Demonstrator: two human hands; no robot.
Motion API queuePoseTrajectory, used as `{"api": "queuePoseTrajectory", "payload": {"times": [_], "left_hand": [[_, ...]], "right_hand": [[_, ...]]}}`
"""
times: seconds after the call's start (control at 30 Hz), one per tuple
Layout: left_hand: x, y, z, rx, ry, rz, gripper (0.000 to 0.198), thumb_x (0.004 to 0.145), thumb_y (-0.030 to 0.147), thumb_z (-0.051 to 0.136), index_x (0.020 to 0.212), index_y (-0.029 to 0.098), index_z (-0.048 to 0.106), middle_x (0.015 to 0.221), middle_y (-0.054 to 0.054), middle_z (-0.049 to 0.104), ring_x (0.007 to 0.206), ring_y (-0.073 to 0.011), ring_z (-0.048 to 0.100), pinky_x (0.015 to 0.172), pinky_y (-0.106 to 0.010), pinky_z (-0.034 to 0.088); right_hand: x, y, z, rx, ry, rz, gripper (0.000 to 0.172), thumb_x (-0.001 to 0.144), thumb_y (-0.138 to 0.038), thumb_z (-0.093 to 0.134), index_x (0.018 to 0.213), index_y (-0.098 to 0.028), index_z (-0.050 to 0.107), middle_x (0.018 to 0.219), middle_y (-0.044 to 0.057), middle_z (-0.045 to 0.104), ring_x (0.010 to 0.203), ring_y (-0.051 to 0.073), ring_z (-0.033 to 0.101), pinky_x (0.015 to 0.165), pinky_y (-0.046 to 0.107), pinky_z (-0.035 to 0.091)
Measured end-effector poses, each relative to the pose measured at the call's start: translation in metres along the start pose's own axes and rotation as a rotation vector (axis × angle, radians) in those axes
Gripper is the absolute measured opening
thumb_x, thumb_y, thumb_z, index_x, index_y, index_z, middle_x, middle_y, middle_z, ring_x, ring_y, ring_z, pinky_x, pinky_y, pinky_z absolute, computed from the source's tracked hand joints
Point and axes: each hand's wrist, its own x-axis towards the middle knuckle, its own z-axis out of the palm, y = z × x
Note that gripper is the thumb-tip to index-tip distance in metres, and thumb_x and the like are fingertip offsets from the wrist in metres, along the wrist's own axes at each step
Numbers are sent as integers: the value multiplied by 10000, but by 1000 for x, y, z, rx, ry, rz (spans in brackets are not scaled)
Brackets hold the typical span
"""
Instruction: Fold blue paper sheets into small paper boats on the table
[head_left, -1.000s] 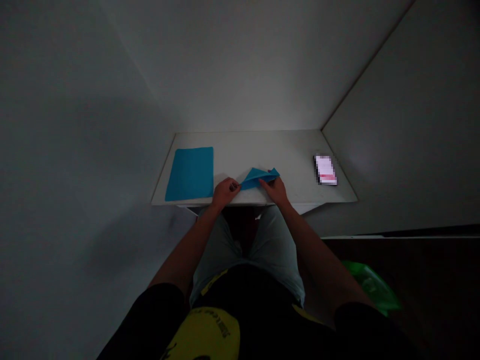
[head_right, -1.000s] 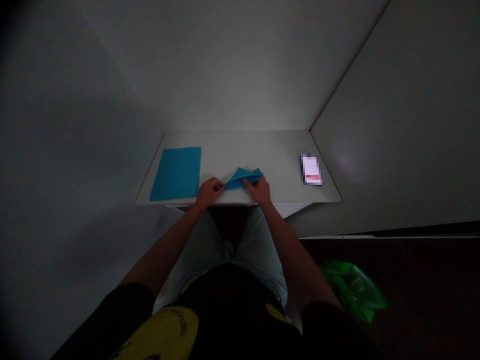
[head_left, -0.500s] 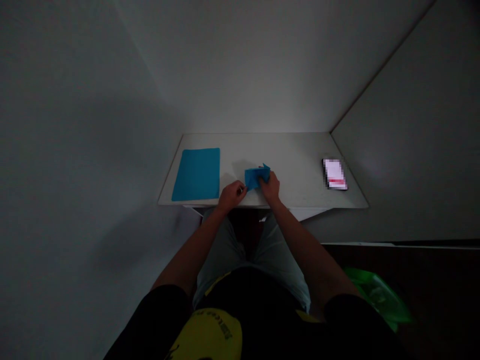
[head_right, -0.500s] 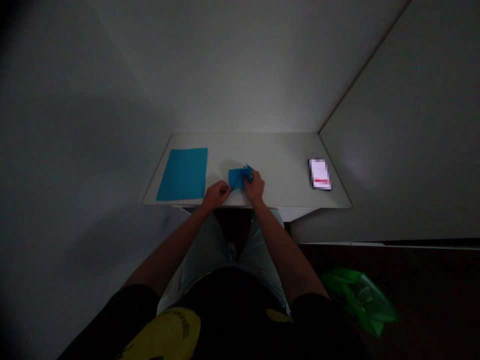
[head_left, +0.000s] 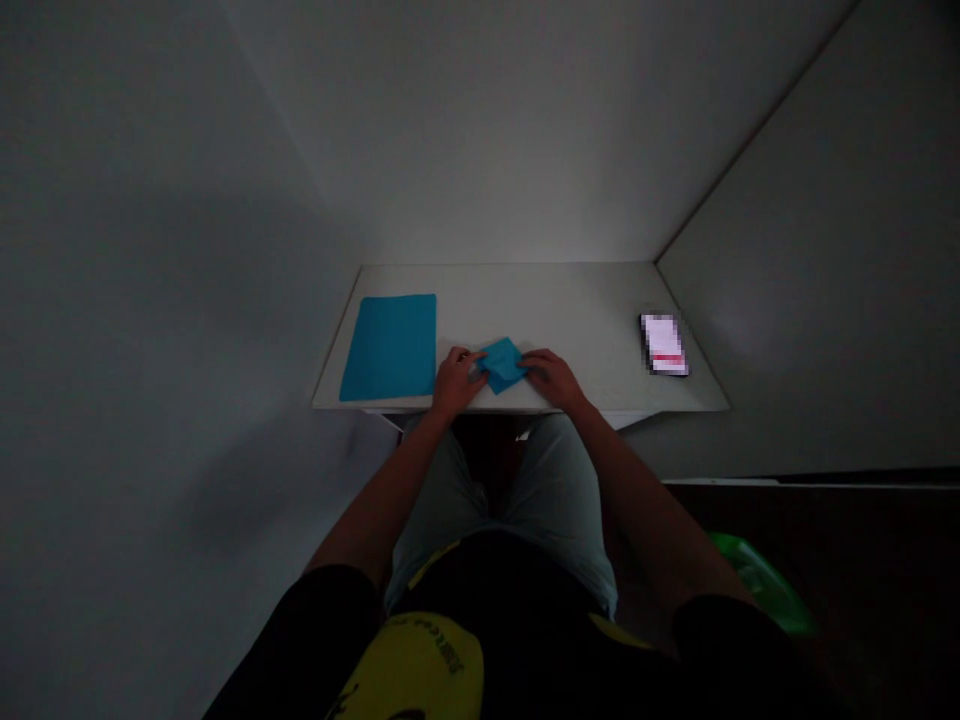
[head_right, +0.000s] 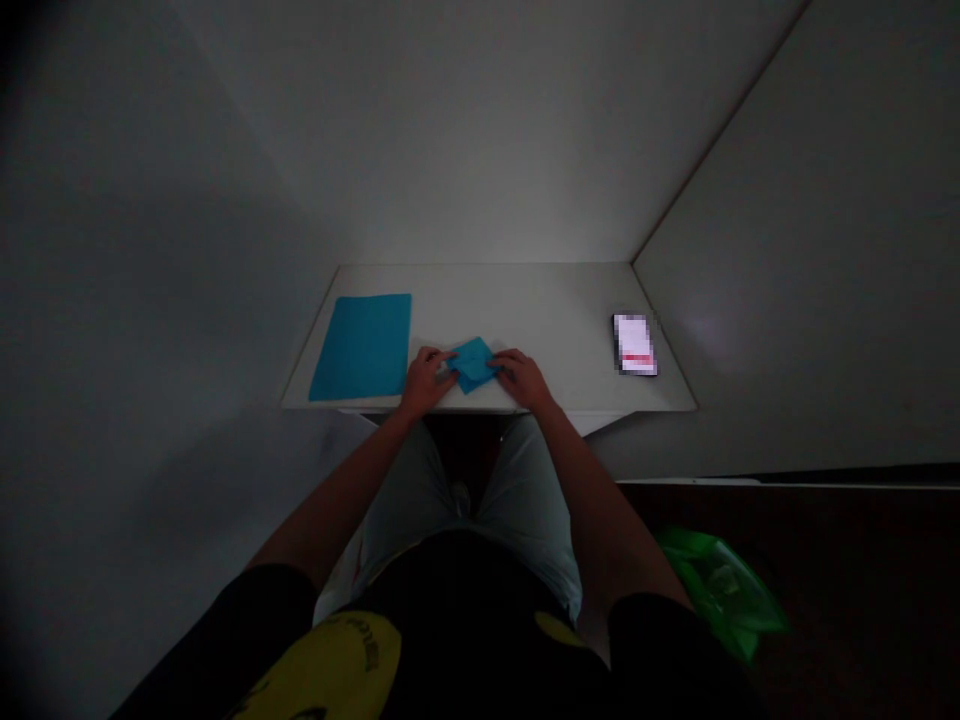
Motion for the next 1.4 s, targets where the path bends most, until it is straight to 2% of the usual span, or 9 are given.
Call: {"api": "queuePoseTrajectory", "payload": {"times": [0.17,0.27,0.47,0.7,0.83,0.97,1.1,1.2,1.4], "left_hand": [[0,0,0,69,-24,102,272,912,224,804,1181,262,799,1464,-122,628,1329,-328,586,1151,-514,490],[-1,1,1,44,-108,158,241,948,184,757,1170,272,790,1428,-88,705,1397,-307,583,1200,-513,445],[1,2,4,40,-139,115,133,1015,280,711,1113,244,794,1180,-90,808,1164,-289,708,1105,-488,503],[6,8,7,-21,-132,26,364,1017,239,677,1380,234,705,1244,-76,736,918,-189,730,971,-369,570],[6,9,10,115,-178,172,325,1038,187,595,1297,255,779,1359,-103,710,1211,-262,680,1068,-427,531],[-2,11,9,180,-287,284,411,1067,238,567,1451,291,703,1549,-75,654,1418,-285,578,1195,-495,439],[-21,11,-1,193,-377,359,761,960,544,756,1634,272,529,1680,-112,531,1570,-349,446,1293,-540,321],[-38,7,-6,178,-411,394,808,914,528,812,1630,274,535,1675,-118,538,1592,-362,424,1298,-552,316],[-42,12,-10,-13,-376,293,388,1036,232,594,1394,278,738,1395,-87,759,1337,-279,673,1150,-489,500]], "right_hand": [[-9,-8,-12,-145,-46,-14,266,970,-289,702,1213,-297,809,1310,92,779,1202,316,715,1079,536,542],[-12,-16,-12,-169,-65,-47,263,1019,-325,656,1243,-309,792,1335,84,776,1221,315,703,1071,527,527],[-14,-10,-4,-199,-28,33,226,1058,-386,619,1128,-258,790,1172,99,810,1092,309,713,1003,481,524],[-13,-7,-2,-216,15,42,389,1081,-314,561,1437,-216,686,1238,128,754,1126,283,679,1028,440,527],[-12,-9,-2,-335,-42,-15,334,1083,-267,547,1316,-274,786,1412,112,721,1257,300,645,1073,483,495],[-16,-13,-3,-408,-154,-16,392,1097,-320,549,1445,-296,728,1482,90,713,1307,316,631,1050,499,478],[-34,-21,-12,-418,-246,-69,725,988,-630,704,1609,-275,584,1596,130,622,1397,376,562,1119,526,421],[-50,-24,-17,-394,-317,-115,1008,809,-704,858,1651,-258,530,1614,156,598,1423,423,531,1152,550,393],[-56,-27,-21,-60,-271,-47,416,992,-316,662,1394,-321,766,1355,74,784,1204,307,690,1061,488,479]]}}
